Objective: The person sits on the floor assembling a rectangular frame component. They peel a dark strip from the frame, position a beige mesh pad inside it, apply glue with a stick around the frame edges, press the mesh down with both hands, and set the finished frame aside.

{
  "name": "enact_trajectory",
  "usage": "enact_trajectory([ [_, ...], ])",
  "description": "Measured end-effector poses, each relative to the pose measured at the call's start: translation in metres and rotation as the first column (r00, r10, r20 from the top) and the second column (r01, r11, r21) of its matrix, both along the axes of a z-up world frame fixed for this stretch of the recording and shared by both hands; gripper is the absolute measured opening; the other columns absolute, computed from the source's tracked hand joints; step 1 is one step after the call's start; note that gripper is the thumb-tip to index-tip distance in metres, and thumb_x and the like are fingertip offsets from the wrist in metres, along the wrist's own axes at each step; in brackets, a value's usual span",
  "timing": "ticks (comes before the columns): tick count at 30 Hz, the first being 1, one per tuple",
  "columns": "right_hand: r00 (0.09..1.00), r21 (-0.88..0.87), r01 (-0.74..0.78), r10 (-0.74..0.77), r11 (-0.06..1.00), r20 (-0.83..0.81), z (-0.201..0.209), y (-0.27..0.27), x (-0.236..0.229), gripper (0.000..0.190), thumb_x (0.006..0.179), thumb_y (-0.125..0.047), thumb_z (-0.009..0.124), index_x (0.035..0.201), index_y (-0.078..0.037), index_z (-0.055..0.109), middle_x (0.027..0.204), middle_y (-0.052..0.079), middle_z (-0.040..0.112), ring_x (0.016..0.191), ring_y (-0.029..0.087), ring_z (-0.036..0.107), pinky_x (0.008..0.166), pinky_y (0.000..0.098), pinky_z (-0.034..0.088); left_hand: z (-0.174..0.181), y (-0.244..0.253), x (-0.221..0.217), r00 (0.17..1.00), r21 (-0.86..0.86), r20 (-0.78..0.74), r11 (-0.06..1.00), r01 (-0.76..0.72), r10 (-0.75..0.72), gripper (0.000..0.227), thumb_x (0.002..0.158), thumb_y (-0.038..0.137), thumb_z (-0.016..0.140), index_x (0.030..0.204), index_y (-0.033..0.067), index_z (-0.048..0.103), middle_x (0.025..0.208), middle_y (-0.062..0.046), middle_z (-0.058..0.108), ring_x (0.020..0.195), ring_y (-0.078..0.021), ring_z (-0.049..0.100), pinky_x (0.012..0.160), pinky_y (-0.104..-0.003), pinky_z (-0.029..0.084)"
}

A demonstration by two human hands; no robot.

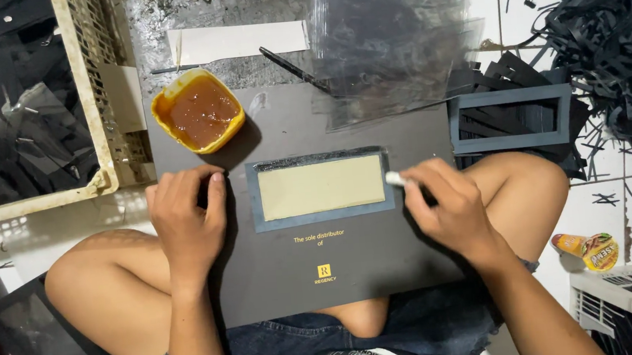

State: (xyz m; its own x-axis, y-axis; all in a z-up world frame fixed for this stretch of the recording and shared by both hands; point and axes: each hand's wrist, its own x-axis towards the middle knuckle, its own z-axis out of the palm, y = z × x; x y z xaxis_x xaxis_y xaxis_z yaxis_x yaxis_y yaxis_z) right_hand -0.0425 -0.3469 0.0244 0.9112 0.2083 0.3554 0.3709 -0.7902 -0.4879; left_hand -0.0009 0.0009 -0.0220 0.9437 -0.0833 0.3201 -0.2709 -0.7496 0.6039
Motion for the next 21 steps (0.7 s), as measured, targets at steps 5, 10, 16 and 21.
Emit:
enact_trajectory([
  [5,0.998,0.042,0.022,-0.019,0.999,-0.067,0.002,-0.002,-0.015,0.012,0.09,-0.003,0.072,0.097,-0.011,0.077,0.081,0.003,0.072,0.071,0.024,0.07,0.067,0.0343,0.058,-0.002,0.001,0.001,1.0,0.006,0.009,1.0,0.015,-0.015,0.003,0.102,0.013,0.071,0.1,0.0157,0.071,0.088,0.0,0.071,0.079,-0.0261,0.063,0.08,-0.038,0.041],
  [10,0.999,0.061,0.034,-0.036,0.998,0.027,-0.005,0.004,0.007,0.012,0.093,0.002,0.072,0.102,-0.005,0.077,0.084,0.007,0.071,0.072,0.025,0.069,0.069,0.035,0.058,-0.004,0.001,-0.001,1.0,0.014,0.019,1.0,0.011,-0.011,0.003,0.103,0.014,0.071,0.101,0.0164,0.071,0.089,0.001,0.071,0.08,-0.0249,0.063,0.08,-0.037,0.041],
  [16,0.999,-0.004,0.019,-0.018,1.0,0.03,-0.001,0.004,-0.007,0.012,0.092,0.0,0.072,0.1,-0.007,0.076,0.081,0.005,0.069,0.071,0.025,0.068,0.068,0.0348,0.057,-0.001,0.001,0.0,1.0,-0.001,0.015,1.0,0.004,-0.004,0.003,0.102,0.013,0.072,0.1,0.0152,0.072,0.088,0.0,0.071,0.08,-0.0259,0.063,0.081,-0.037,0.041],
  [21,0.999,0.016,0.047,-0.046,0.999,-0.02,-0.003,0.002,-0.017,0.013,0.089,-0.001,0.073,0.098,-0.009,0.077,0.08,0.003,0.07,0.07,0.024,0.069,0.066,0.0334,0.057,-0.002,0.0,0.0,1.0,-0.007,0.02,1.0,0.01,-0.01,0.004,0.103,0.013,0.071,0.099,0.0154,0.071,0.089,0.001,0.072,0.08,-0.0258,0.063,0.08,-0.038,0.041],
])
